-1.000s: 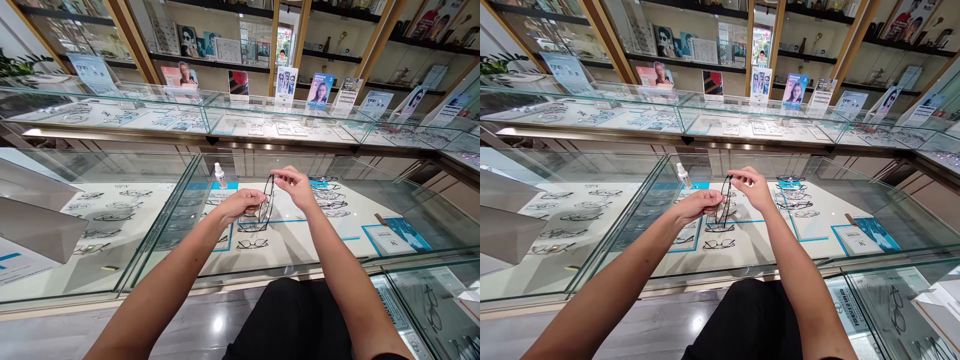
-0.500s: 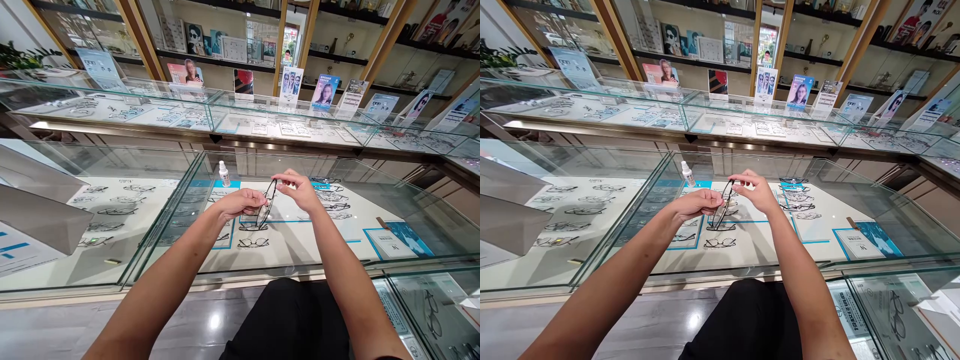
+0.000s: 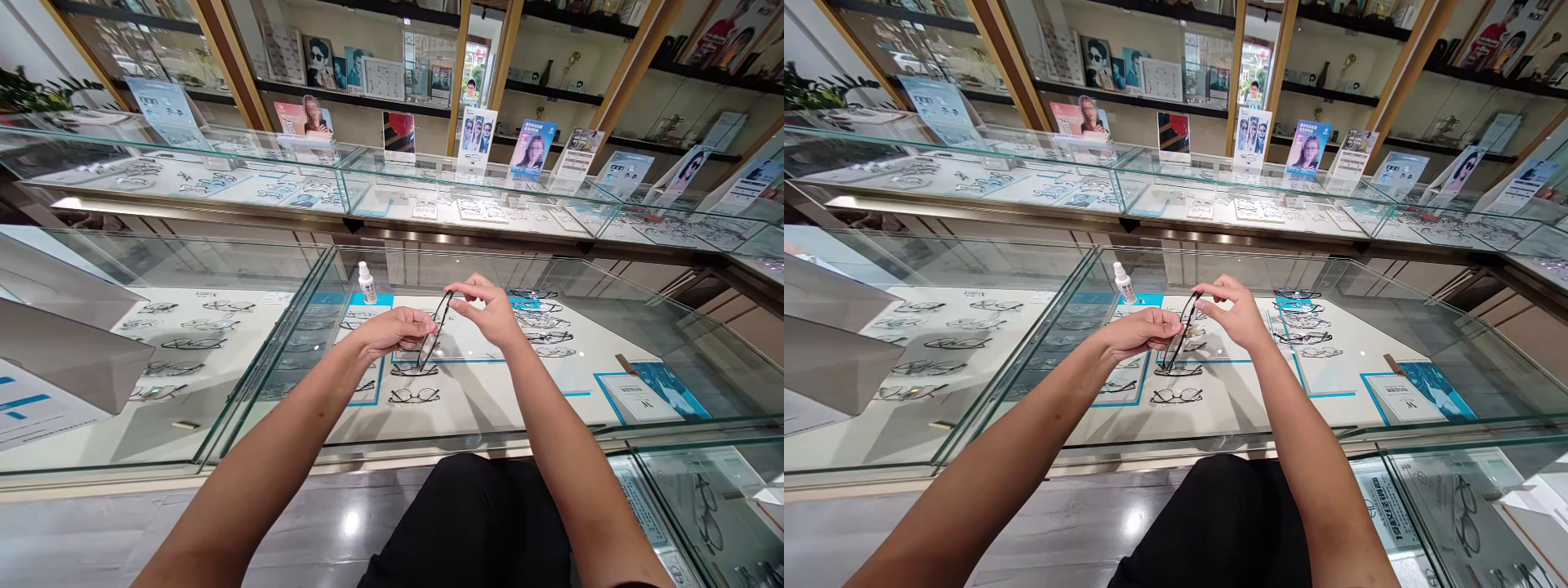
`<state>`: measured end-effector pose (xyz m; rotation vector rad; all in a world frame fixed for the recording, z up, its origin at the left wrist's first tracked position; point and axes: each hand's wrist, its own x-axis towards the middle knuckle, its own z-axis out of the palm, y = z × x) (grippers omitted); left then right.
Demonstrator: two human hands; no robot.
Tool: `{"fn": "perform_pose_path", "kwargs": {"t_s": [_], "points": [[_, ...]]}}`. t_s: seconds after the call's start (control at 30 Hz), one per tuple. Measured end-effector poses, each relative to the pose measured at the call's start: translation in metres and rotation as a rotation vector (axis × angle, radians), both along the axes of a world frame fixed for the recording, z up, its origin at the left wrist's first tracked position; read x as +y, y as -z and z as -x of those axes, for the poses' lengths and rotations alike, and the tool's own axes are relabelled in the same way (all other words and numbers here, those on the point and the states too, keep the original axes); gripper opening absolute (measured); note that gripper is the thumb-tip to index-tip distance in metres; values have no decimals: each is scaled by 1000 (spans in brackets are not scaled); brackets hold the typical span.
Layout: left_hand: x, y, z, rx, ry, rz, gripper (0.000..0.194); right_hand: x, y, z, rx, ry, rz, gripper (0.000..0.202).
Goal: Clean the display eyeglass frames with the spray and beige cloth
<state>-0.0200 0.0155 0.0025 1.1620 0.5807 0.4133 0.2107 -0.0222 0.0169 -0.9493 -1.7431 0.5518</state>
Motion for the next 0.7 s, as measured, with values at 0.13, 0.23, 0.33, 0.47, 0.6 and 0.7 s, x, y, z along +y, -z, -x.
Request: {"fn": "perform_pose_path", "kwargs": {"t_s": [0.13,0.23,0.33,0.47,0.6,0.7], "points": [[-2,-1,-3,5,-19,-18,43,0,0,-2,-2,-18,29,32],[-4,0,-7,30,-40,-77,45,4,2,-5,115,64,26,30],[-3,3,-10,73,-53,-160,46,6,8,-13,283,310,-39,22],[-1,8,-12,79,-33,-215,43,-16,27,-33,133,577,-78,22],[-4,5,-16,67,-30,-232,40,-72,59,-56,-164,658,-32,18],[-8,4,-20,63,-42,-245,40,-107,78,-69,-283,709,16,18]]}}
